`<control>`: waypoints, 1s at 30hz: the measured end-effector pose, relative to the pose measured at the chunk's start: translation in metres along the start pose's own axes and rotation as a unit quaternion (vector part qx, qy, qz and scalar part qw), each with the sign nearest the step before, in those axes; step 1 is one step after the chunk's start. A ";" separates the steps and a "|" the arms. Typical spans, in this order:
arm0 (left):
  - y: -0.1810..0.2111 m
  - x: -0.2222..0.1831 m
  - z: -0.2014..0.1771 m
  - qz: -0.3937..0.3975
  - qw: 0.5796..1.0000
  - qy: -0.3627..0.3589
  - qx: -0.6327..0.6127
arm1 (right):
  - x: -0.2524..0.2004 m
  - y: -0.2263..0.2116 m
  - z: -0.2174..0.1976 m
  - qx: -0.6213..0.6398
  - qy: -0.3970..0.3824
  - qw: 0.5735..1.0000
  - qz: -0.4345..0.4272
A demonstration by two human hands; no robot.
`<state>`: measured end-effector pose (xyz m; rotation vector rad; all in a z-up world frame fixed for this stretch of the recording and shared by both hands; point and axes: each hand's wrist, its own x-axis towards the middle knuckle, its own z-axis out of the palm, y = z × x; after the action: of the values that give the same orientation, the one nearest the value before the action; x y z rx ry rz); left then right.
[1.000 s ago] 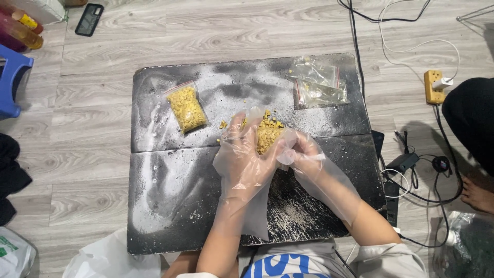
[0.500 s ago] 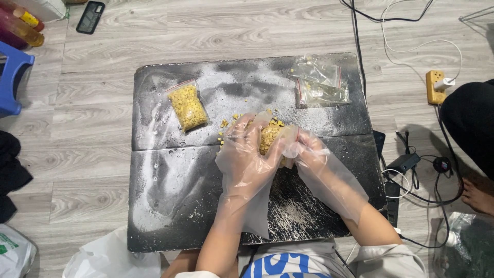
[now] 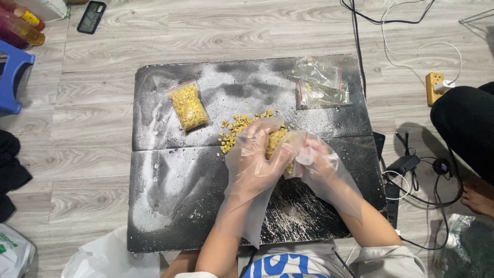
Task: Manually scooping yellow grains from a pile into small plastic bags and sealing them.
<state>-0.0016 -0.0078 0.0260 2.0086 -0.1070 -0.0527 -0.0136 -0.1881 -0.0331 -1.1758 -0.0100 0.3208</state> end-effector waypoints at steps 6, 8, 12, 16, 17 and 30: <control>-0.004 -0.004 -0.004 -0.005 0.997 -0.070 -0.012 | 0.006 -0.001 -0.011 -0.204 -0.011 0.960 -0.191; 0.003 -0.003 -0.014 0.053 0.996 0.066 0.023 | 0.033 0.039 -0.046 -0.508 0.102 0.683 -0.514; -0.027 0.009 -0.024 0.291 0.924 0.239 0.074 | 0.060 0.061 -0.064 -0.485 0.104 0.660 -0.564; -0.017 0.003 -0.038 0.247 0.934 0.240 0.099 | 0.047 0.048 -0.075 -0.446 0.187 0.740 -0.468; -0.020 0.004 -0.041 0.285 0.921 0.245 0.105 | 0.043 0.070 -0.114 -0.575 0.242 0.678 -0.388; 0.093 0.023 -0.103 -0.024 0.997 -0.058 0.034 | 0.055 -0.039 0.008 -0.085 0.193 0.966 -0.152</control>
<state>0.0252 0.0436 0.1543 2.0759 -0.1373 -0.1986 0.0473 -0.1799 -0.0035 -1.3694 0.1232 -0.1870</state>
